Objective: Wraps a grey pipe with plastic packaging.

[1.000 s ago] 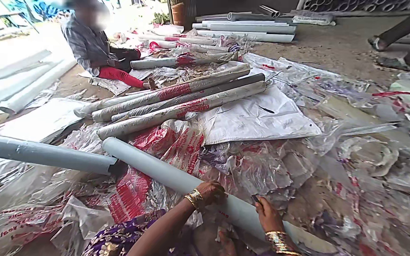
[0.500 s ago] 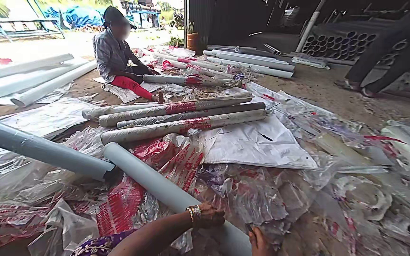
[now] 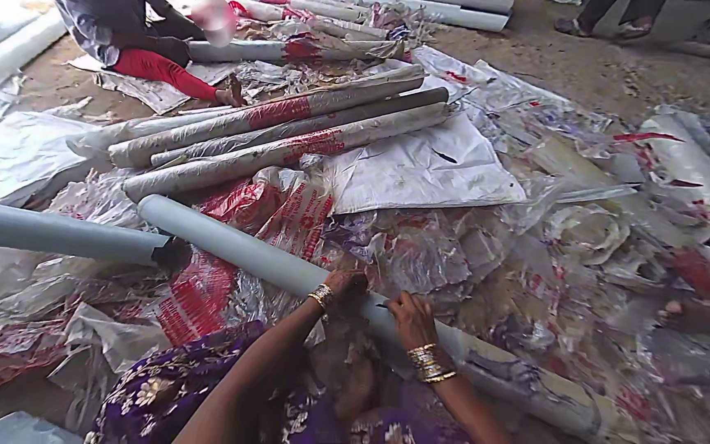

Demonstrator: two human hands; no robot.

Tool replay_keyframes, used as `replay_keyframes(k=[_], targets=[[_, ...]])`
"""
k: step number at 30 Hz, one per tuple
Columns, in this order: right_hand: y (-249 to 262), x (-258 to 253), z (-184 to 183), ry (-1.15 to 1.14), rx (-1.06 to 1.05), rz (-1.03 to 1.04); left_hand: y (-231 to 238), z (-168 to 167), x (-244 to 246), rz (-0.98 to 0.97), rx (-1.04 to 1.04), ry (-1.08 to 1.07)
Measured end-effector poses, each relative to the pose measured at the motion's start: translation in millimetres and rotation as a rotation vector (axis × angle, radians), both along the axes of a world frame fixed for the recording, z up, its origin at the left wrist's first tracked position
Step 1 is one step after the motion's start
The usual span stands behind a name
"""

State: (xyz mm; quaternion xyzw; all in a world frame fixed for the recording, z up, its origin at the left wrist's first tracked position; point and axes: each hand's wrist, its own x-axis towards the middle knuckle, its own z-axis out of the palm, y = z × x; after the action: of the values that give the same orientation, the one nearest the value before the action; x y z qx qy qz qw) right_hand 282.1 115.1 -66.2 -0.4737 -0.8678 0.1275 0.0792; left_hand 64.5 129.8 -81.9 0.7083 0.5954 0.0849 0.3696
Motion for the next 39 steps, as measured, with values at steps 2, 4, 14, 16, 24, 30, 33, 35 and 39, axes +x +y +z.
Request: replay_keyframes(k=[2, 4, 14, 16, 24, 30, 33, 35, 39], targets=[[0.5, -7.5, 3.6, -0.023, 0.034, 0.043, 2.8, 0.8, 2.1, 0.003, 0.006, 0.016], [1.0, -12.9, 2.1, 0.021, 0.132, 0.083, 3.3, 1.9, 2.6, 0.011, 0.001, 0.028], [1.1, -48.4, 4.2, -0.006, 0.308, 0.204, 1.8, -1.4, -2.2, 0.049, 0.034, -0.010], [0.3, -46.6, 6.8, -0.028, 0.287, 0.216, 1.5, -0.5, -2.1, 0.060, 0.026, -0.019], [1.6, -19.2, 6.0, -0.076, 0.350, 0.272, -2.8, -1.3, -3.1, 0.081, 0.035, -0.040], [9.8, 2.2, 9.3, -0.027, 0.410, 0.190, 5.5, 2.1, 1.2, 0.114, 0.037, -0.047], [2.9, -14.2, -1.5, 0.103, 0.396, 0.122, -3.3, 3.1, 0.2, 0.099, 0.006, -0.046], [4.6, -32.7, 5.0, 0.157, 0.235, 0.042, -2.3, 7.8, -0.5, 0.111, 0.007, -0.055], [7.9, -52.7, 13.1, 0.339, -0.193, -0.205, -5.7, 10.4, 2.9, 0.135, -0.018, -0.088]])
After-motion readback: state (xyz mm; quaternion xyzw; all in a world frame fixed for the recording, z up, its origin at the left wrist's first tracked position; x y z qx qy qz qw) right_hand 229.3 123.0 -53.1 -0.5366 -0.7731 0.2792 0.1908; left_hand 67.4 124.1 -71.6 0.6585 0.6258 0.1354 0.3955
